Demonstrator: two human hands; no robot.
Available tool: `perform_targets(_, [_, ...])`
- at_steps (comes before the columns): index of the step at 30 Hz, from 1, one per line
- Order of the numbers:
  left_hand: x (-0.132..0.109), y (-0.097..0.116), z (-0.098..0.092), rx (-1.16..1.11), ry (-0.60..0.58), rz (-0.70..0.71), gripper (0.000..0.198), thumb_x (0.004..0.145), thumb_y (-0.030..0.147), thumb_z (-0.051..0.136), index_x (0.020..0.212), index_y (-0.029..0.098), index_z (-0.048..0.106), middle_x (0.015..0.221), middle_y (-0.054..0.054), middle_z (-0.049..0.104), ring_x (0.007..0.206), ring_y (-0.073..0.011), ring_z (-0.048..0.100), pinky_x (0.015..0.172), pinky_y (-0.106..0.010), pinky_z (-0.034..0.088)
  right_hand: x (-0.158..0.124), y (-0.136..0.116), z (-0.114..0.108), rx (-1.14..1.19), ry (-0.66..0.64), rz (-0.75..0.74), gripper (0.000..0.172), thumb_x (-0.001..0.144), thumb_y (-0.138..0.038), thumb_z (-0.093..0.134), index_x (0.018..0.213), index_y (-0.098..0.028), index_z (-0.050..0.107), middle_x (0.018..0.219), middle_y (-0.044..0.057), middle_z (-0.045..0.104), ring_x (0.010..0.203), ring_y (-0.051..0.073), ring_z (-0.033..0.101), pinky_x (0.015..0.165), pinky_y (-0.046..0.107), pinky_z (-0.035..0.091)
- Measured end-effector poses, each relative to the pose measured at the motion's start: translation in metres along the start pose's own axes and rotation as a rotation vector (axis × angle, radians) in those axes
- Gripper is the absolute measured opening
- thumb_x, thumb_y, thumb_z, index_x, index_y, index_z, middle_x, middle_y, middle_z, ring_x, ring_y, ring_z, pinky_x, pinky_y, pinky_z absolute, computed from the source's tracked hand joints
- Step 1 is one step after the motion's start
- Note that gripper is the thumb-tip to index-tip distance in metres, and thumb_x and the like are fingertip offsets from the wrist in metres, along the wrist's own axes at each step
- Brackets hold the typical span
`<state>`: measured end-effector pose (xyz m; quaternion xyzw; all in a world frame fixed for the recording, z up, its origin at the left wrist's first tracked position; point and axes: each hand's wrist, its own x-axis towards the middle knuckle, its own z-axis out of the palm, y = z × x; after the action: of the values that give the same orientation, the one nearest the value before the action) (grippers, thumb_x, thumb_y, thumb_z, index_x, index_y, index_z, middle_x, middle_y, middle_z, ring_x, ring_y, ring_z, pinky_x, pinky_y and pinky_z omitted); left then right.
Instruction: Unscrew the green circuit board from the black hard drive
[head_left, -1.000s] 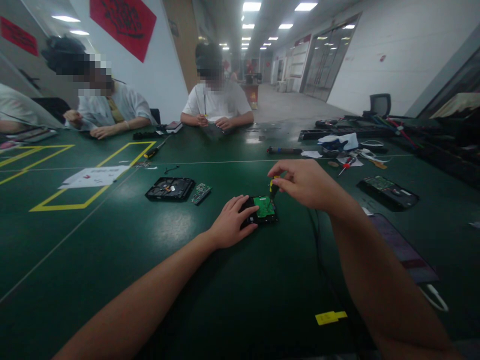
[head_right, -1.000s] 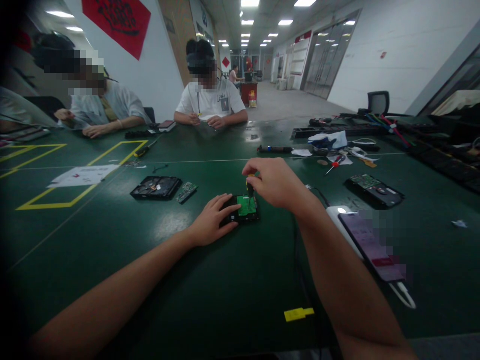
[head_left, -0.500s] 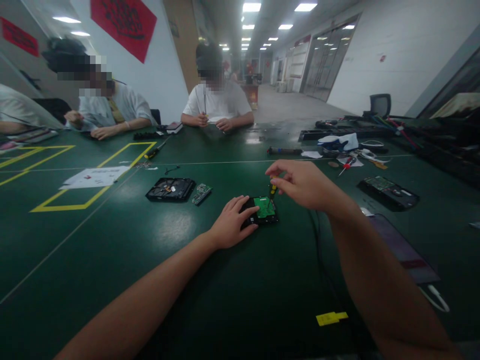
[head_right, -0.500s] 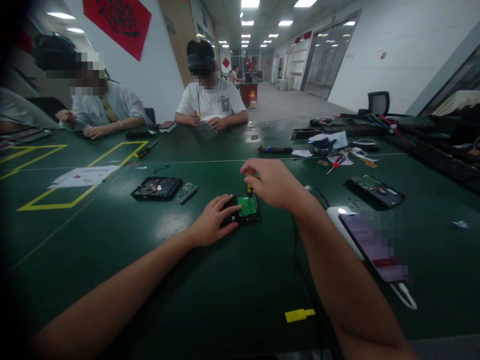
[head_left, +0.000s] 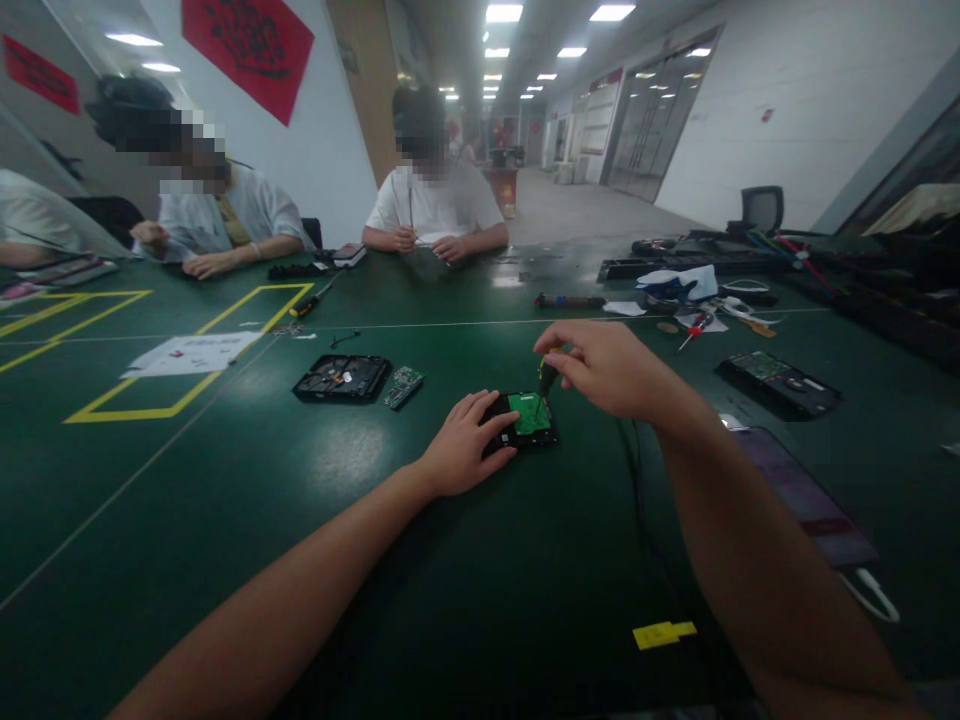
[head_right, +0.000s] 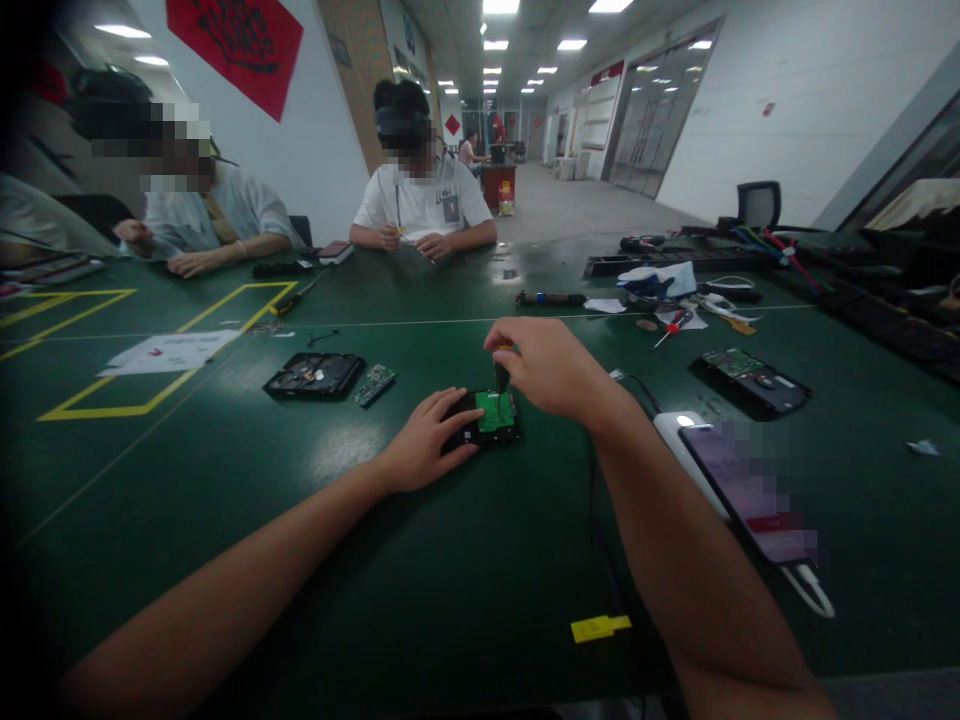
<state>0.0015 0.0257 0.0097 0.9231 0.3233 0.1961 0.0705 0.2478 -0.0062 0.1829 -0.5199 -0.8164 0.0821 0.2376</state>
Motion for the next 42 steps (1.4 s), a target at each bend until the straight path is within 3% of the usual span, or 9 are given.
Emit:
perform_targets(3, [-0.0002,-0.0006,0.0007,0.003,-0.001,-0.004,0.059,0.1,0.047,0.067,0.155,0.031,0.052,0.17,-0.012,0.033,0.156,-0.0402,0.031,0.125,-0.065,0.032,0.0005,0.0003,0.0014,-0.055,0.031,0.021,0.022,0.093,-0.02,0.056,0.107,-0.018,0.073,0.104,0.01,0.077,0.083,0.022,0.067,0.079,0.035,0.047])
perform_targets(9, [0.0,0.0008,0.0,0.015,0.0,0.002,0.057,0.101,0.048,0.065,0.154,0.029,0.053,0.169,-0.013,0.034,0.156,-0.0395,0.032,0.126,-0.064,0.032,0.0036,0.0033,0.0039,-0.058,0.044,-0.013,0.021,0.099,-0.03,0.055,0.091,-0.021,0.072,0.09,0.008,0.073,0.083,0.023,0.064,0.081,0.037,0.045])
perform_targets(18, [0.0001,0.0004,0.0011,0.006,-0.003,-0.003,0.058,0.1,0.048,0.066,0.154,0.03,0.053,0.169,-0.013,0.034,0.156,-0.0401,0.031,0.125,-0.065,0.032,0.0008,-0.0002,0.0035,-0.008,0.059,0.003,0.021,0.095,-0.025,0.058,0.11,-0.018,0.071,0.099,0.009,0.077,0.08,0.022,0.067,0.076,0.036,0.048])
perform_targets(28, [0.0002,0.0004,-0.0003,-0.007,0.004,-0.004,0.058,0.1,0.046,0.067,0.154,0.03,0.054,0.169,-0.012,0.035,0.156,-0.0399,0.032,0.125,-0.064,0.032,0.0021,0.0014,0.0044,-0.044,0.08,0.09,0.012,0.09,-0.029,0.062,0.092,-0.019,0.069,0.087,0.009,0.075,0.077,0.023,0.067,0.072,0.036,0.049])
perform_targets(42, [0.0005,0.0013,0.0002,-0.005,0.01,-0.004,0.058,0.1,0.046,0.067,0.154,0.031,0.053,0.169,-0.012,0.036,0.156,-0.0399,0.032,0.125,-0.065,0.032,0.0002,0.0003,0.0027,-0.035,0.051,0.064,0.012,0.092,-0.029,0.062,0.094,-0.02,0.069,0.086,0.007,0.075,0.078,0.022,0.067,0.072,0.035,0.047])
